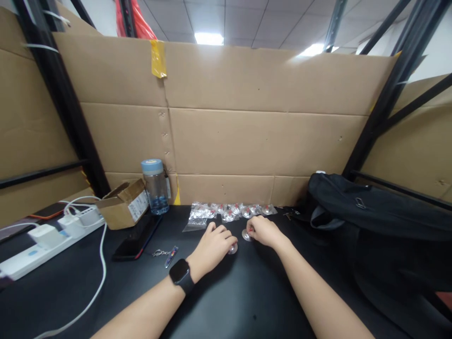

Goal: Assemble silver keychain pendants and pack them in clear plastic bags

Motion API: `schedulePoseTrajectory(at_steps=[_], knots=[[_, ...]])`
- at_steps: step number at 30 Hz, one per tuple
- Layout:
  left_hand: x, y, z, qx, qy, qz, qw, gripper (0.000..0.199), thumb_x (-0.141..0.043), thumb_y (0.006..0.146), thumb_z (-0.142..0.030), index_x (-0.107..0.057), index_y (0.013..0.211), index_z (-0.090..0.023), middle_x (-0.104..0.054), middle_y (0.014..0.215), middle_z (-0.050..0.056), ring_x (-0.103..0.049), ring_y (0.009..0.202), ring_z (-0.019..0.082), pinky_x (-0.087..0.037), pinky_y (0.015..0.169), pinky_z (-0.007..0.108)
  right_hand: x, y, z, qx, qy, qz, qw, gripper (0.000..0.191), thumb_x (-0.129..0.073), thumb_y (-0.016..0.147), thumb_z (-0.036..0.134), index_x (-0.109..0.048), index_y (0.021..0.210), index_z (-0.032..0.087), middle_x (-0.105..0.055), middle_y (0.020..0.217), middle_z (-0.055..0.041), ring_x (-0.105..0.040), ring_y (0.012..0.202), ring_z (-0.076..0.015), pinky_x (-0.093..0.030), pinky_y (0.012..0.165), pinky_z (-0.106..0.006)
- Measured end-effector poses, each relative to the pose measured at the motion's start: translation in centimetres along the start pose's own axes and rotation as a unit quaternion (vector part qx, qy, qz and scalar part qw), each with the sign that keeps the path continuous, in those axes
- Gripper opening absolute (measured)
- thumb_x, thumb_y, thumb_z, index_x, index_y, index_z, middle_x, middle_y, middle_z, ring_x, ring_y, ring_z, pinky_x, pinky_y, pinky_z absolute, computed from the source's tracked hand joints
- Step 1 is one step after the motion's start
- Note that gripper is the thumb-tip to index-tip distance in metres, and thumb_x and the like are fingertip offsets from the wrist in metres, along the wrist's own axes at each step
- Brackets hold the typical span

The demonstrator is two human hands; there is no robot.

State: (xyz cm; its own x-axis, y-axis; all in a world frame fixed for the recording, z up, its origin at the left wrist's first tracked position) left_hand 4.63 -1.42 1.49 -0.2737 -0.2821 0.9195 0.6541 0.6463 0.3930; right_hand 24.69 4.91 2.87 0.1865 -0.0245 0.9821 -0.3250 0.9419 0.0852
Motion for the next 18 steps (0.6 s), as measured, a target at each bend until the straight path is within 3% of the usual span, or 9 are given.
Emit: schedulePoseTrajectory(at_steps=[3, 10, 14, 18], knots=[[0.2, 0.0, 0.1, 0.010, 0.009, 0.005, 1.000, 0.015, -0.055, 0.097, -0.020, -0.065, 0.087, -0.022, -0.070, 0.087, 0.005, -0.057, 0.095, 0.023, -0.032, 0.088, 0.043, 0.4, -0.2, 0.4, -0.015, -0.024, 0.006, 1.000, 0.010, -0.067, 0.082, 0.019, -0.075, 0.086, 0.024, -0.072, 0.098, -0.0088, -0.069, 0.087, -0.0254, -0.042, 0.068, -0.029], [1.2, -0.6, 0.4, 0.030, 0.039, -0.014, 0.999, 0.013, -0.052, 0.091, -0.012, -0.060, 0.092, -0.021, -0.069, 0.085, 0.007, -0.056, 0.093, 0.026, -0.034, 0.089, 0.044, 0.6, -0.3, 0.6, -0.025, -0.037, 0.015, 0.999, 0.011, -0.065, 0.083, 0.017, -0.075, 0.083, 0.022, -0.074, 0.097, -0.0115, -0.071, 0.087, -0.0274, -0.044, 0.070, -0.032], [0.7, -0.6, 0.8, 0.022, 0.047, -0.019, 0.998, 0.009, -0.055, 0.093, -0.017, -0.062, 0.090, -0.022, -0.069, 0.086, 0.006, -0.056, 0.094, 0.026, -0.033, 0.091, 0.046, 0.3, -0.2, 0.7, -0.017, -0.038, 0.012, 0.999, 0.012, -0.063, 0.084, 0.017, -0.074, 0.084, 0.022, -0.073, 0.098, -0.0122, -0.071, 0.087, -0.0276, -0.044, 0.071, -0.032], [0.0, -0.6, 1.3, 0.019, 0.049, -0.020, 0.998, 0.018, -0.054, 0.096, -0.016, -0.062, 0.080, -0.021, -0.067, 0.081, 0.006, -0.056, 0.093, 0.025, -0.032, 0.092, 0.047, 0.0, -0.2, 0.7, -0.005, -0.035, 0.012, 0.999, 0.011, -0.062, 0.085, 0.018, -0.072, 0.084, 0.022, -0.072, 0.098, -0.0115, -0.070, 0.087, -0.0273, -0.043, 0.069, -0.031]])
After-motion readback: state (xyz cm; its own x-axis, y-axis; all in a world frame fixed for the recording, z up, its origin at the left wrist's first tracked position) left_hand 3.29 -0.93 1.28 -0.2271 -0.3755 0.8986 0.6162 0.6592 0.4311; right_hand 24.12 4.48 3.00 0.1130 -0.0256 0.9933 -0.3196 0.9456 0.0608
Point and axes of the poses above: each hand's wrist, its own y-axis towards the middle knuckle, its own x-axis out of the back of the hand, z = x × y, the point moved 3 cm from there along y, towards the middle knuckle
